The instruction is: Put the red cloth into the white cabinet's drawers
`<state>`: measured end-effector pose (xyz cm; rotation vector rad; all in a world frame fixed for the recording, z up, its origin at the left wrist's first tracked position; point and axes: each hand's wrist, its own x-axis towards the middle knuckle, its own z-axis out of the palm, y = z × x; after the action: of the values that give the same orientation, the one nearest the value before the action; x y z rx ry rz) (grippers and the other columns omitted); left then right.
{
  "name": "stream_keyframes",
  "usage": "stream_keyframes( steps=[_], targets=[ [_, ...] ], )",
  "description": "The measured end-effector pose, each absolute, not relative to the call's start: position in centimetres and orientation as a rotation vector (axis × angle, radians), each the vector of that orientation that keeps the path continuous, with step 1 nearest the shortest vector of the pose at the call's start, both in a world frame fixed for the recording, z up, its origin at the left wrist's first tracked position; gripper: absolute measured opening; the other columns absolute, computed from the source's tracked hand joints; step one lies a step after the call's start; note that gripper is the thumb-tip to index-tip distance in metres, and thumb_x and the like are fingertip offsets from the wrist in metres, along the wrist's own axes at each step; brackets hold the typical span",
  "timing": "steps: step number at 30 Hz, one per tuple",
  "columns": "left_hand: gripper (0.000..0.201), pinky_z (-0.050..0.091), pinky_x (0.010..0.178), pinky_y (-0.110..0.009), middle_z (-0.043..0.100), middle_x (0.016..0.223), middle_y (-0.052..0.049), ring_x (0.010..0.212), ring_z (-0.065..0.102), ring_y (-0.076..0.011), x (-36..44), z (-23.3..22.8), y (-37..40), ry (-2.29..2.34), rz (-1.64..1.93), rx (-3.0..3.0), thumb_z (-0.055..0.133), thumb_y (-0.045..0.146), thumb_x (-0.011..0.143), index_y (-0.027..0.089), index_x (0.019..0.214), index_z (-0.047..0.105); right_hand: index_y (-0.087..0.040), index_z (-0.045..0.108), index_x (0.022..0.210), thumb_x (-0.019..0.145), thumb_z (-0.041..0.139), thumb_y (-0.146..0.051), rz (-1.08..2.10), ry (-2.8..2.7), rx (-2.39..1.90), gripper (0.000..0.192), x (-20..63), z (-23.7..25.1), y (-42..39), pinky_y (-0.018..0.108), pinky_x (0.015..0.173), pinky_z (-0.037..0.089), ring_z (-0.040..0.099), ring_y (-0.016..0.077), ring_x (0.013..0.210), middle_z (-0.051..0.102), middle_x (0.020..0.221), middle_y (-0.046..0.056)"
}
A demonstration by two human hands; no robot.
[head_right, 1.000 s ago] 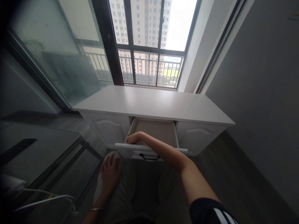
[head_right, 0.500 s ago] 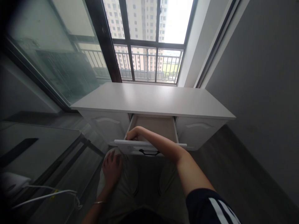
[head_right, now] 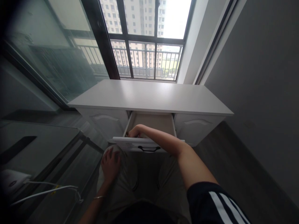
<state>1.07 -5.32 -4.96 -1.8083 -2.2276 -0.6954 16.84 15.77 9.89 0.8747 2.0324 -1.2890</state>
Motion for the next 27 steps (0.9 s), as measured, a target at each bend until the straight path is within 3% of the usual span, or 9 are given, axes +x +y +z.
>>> stream_keyframes(
  steps=[7, 13, 20, 27],
  targets=[
    [0.029, 0.036, 0.116, -0.054, 0.052, 0.153, -0.014, 0.144, 0.040, -0.0344, 0.9, -5.1, -5.4, -2.266, -0.723, -1.826, 0.053, 0.029, 0.095, 0.019, 0.113, 0.074, -0.010, 0.073, 0.109, 0.081, 0.056, -0.006, -1.302, 1.815, 1.028, 0.033, 27.5, 10.1, 15.1, 0.023, 0.056, 0.049, 0.059, 0.0130, 0.059, 0.064, 0.071, -0.002],
    [0.031, 0.035, 0.118, -0.055, 0.051, 0.154, -0.015, 0.146, 0.038, -0.0339, 0.8, -5.2, -5.5, -2.265, -0.722, -1.824, 0.051, 0.029, 0.097, 0.018, 0.115, 0.073, -0.010, 0.075, 0.104, 0.078, 0.067, -0.012, -1.255, 1.725, 1.384, 0.027, 38.6, 10.3, 13.3, 0.020, 0.055, 0.045, 0.055, 0.0113, 0.058, 0.061, 0.069, -0.002],
    [0.031, 0.035, 0.118, -0.054, 0.053, 0.152, -0.015, 0.146, 0.039, -0.0337, 0.9, -4.8, -5.7, -2.257, -0.716, -1.826, 0.050, 0.030, 0.097, 0.018, 0.113, 0.073, -0.011, 0.079, 0.107, 0.082, 0.062, -0.008, -1.180, 1.815, 1.357, 0.031, 38.5, 10.4, 13.2, 0.019, 0.059, 0.043, 0.059, 0.0111, 0.067, 0.072, 0.087, 0.002],
    [0.031, 0.037, 0.116, -0.056, 0.053, 0.152, -0.015, 0.144, 0.040, -0.0348, 0.7, -5.1, -5.6, -2.246, -0.707, -1.824, 0.052, 0.028, 0.095, 0.019, 0.115, 0.074, -0.013, 0.080, 0.109, 0.073, 0.064, -0.006, -0.951, 1.945, 1.198, 0.040, 37.5, 10.5, 14.1, 0.020, 0.063, 0.046, 0.064, 0.0141, 0.072, 0.076, 0.089, 0.002]
  ],
)
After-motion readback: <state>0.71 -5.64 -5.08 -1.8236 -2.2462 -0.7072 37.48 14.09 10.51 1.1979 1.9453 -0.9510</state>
